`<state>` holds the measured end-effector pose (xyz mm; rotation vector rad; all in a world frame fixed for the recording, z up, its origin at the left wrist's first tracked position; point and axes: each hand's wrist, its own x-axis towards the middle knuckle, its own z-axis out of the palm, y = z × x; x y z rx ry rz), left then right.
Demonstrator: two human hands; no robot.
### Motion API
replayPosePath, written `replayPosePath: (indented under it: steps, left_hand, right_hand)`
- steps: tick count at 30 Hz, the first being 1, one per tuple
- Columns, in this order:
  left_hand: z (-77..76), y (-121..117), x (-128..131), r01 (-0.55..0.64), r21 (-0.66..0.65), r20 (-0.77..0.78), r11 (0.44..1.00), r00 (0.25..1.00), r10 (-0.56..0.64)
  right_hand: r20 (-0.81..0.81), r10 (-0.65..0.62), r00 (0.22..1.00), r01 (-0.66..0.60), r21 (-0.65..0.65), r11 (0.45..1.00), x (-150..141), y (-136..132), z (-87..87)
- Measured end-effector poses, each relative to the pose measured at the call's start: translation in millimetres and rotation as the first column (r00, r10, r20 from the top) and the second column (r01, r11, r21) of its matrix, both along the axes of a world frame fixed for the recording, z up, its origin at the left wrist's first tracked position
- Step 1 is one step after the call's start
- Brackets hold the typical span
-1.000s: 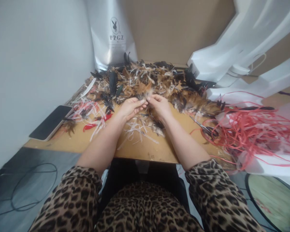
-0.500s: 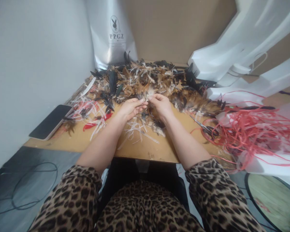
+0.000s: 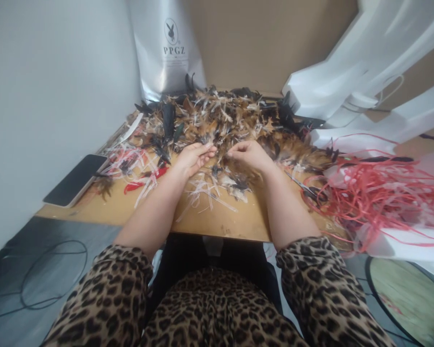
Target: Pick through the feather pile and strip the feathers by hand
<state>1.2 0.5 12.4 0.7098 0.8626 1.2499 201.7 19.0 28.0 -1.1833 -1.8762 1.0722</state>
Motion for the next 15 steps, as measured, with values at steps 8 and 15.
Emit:
replayPosePath:
  steps: [8, 15]
  left_hand:
    - [-0.6, -1, 2, -0.003, -0.001, -0.059, 1.000, 0.998, 0.003]
    - [-0.9, -1, 2, -0.019, -0.025, -0.072, 1.000, 0.997, 0.017]
  right_hand:
    - [0.335, -0.364, 0.869, 0.234, 0.371, 0.899, -33, 4, -27.1]
    - [0.254, -0.350, 0.902, 0.267, 0.310, 0.912, -39, 13, -32.4]
